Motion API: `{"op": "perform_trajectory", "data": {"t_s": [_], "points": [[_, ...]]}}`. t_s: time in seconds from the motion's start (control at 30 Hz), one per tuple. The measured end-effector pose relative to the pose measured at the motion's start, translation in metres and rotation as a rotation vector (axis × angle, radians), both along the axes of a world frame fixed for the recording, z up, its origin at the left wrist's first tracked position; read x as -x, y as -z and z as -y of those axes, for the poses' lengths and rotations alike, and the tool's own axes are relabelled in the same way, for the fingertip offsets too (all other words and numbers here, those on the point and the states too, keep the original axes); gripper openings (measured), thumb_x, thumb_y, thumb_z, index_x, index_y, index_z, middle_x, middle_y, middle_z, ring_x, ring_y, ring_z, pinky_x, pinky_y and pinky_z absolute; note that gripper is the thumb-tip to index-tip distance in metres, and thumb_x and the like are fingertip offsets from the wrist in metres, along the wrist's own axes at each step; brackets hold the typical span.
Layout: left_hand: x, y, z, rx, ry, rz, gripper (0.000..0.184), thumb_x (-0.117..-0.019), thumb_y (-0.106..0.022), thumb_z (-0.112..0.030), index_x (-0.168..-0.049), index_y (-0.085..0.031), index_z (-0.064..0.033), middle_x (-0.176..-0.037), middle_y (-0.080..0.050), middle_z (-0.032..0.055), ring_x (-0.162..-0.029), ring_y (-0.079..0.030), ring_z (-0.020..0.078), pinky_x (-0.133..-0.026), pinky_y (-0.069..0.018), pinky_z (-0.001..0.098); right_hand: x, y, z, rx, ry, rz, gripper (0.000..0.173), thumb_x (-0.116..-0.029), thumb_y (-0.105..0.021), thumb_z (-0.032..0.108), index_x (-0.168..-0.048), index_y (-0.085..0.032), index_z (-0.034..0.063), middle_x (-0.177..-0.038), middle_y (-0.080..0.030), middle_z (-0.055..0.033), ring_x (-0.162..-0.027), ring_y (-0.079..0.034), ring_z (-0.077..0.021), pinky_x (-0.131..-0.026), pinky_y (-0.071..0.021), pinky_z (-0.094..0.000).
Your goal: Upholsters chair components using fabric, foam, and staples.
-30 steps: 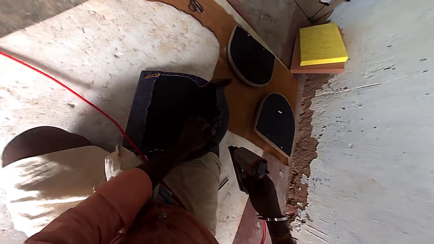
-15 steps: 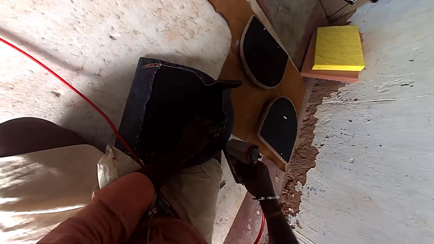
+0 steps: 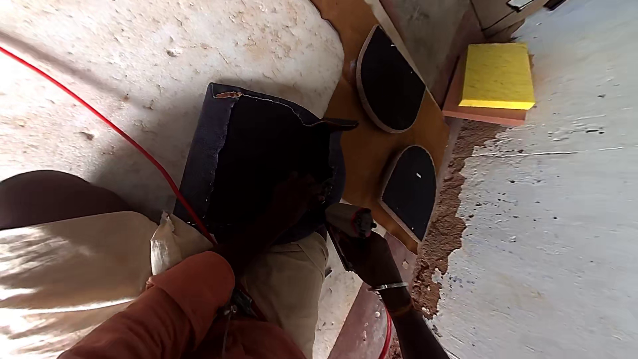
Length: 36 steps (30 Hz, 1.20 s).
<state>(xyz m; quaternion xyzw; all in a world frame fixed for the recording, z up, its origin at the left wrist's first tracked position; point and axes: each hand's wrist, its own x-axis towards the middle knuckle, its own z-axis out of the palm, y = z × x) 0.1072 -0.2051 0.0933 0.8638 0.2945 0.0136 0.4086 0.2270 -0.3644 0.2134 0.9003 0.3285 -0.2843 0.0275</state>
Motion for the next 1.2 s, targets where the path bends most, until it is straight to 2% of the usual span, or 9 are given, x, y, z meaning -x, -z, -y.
{"op": "perform_trajectory", "data": {"t_s": [0.23,0.4,0.53,0.67,0.73,0.83,0.97,1.1,1.2], "points": [[0.009,0.025,0.008,-0.141,-0.066,0.191,0.035,-0.1049,-0.051,-0.052,-0.113,-0.073,-0.0260,-0.120,-0.067,-0.0018,-0.115,-0.061,0.0269,-0.081,-0.0564,0.0472,0.021,-0.003,0.010,0.050,-0.015,0.019,0.052,-0.0896,-0.066,0.061,-0.106,-0.071,0.0120,-0.087,-0.073,-0.0044,-0.085,-0.072,-0.0199,-0.080,-0.0580,-0.0474],[0.036,0.031,0.006,-0.195,-0.033,0.324,0.035,-0.1048,-0.050,-0.052,-0.104,-0.074,-0.0265,-0.122,-0.066,-0.0036,-0.120,-0.058,0.0224,-0.091,-0.0558,0.0434,0.005,0.004,0.062,-0.363,0.228,0.103,0.043,-0.0895,-0.074,0.047,-0.103,-0.072,0.0067,-0.075,-0.070,-0.0023,-0.063,-0.068,-0.0157,-0.063,-0.0606,-0.0429],[0.078,0.016,0.024,-0.006,-0.057,0.395,0.036,-0.1061,-0.049,-0.045,-0.101,-0.074,-0.0196,-0.130,-0.066,-0.0040,-0.126,-0.056,0.0172,-0.107,-0.0460,0.0431,-0.012,0.043,0.108,-0.181,0.295,0.207,0.055,-0.0966,-0.067,0.045,-0.134,-0.060,0.0045,-0.099,-0.074,-0.0160,-0.090,-0.072,-0.0326,-0.084,-0.0563,-0.0583],[0.138,-0.019,0.030,0.251,-0.251,0.541,0.039,-0.1056,-0.051,-0.040,-0.104,-0.072,-0.0076,-0.132,-0.066,0.0067,-0.132,-0.054,0.0204,-0.114,-0.0389,0.0475,-0.002,0.134,0.153,-0.169,0.374,0.177,0.063,-0.0984,-0.067,0.031,-0.151,-0.046,0.0045,-0.127,-0.067,-0.0240,-0.114,-0.067,-0.0416,-0.097,-0.0519,-0.0635],[0.172,-0.035,0.027,0.396,-0.369,0.618,0.035,-0.1035,-0.056,-0.037,-0.103,-0.071,-0.0058,-0.128,-0.067,0.0076,-0.125,-0.059,0.0139,-0.108,-0.0479,0.0360,0.010,0.179,0.175,-0.197,0.427,0.155,0.067,-0.0956,-0.071,0.027,-0.151,-0.045,-0.0002,-0.127,-0.066,-0.0270,-0.115,-0.067,-0.0432,-0.100,-0.0508,-0.0629],[0.219,-0.044,0.018,0.545,-0.395,0.877,0.015,-0.1015,-0.064,-0.030,-0.089,-0.066,-0.0218,-0.094,-0.065,-0.0094,-0.086,-0.061,-0.0001,-0.077,-0.0529,0.0208,0.030,0.208,0.179,-0.259,0.480,0.160,0.081,-0.0882,-0.078,0.032,-0.152,-0.042,-0.0027,-0.131,-0.063,-0.0307,-0.118,-0.064,-0.0461,-0.102,-0.0497,-0.0634],[0.264,-0.059,0.027,0.662,-0.213,0.919,0.009,-0.1022,-0.063,-0.027,-0.094,-0.068,-0.0275,-0.093,-0.064,-0.0144,-0.084,-0.059,-0.0042,-0.075,-0.0515,0.0163,0.022,0.180,0.112,-0.621,0.377,0.182,0.070,-0.0964,-0.067,0.039,-0.148,-0.048,-0.0031,-0.144,-0.051,-0.0351,-0.130,-0.052,-0.0534,-0.106,-0.0432,-0.0682],[0.295,-0.065,0.041,0.809,-0.084,0.829,0.007,-0.1009,-0.066,-0.032,-0.099,-0.072,-0.0338,-0.104,-0.070,-0.0172,-0.096,-0.063,-0.0034,-0.086,-0.0534,0.0210,0.015,0.080,-0.008,-1.142,0.194,-0.164,0.055,-0.1089,-0.043,0.034,-0.151,-0.045,-0.0014,-0.155,-0.046,-0.0224,-0.137,-0.053,-0.0325,-0.108,-0.0495,-0.0487],[0.306,-0.063,0.036,0.878,0.003,0.766,0.005,-0.0999,-0.067,-0.031,-0.100,-0.071,-0.0339,-0.106,-0.068,-0.0178,-0.100,-0.062,-0.0029,-0.089,-0.0520,0.0216,0.023,0.020,-0.056,-1.453,0.164,-0.386,0.077,-0.1053,-0.029,0.064,-0.140,-0.056,0.0011,-0.142,-0.060,-0.0078,-0.131,-0.055,-0.0101,-0.111,-0.0450,-0.0335]]}}
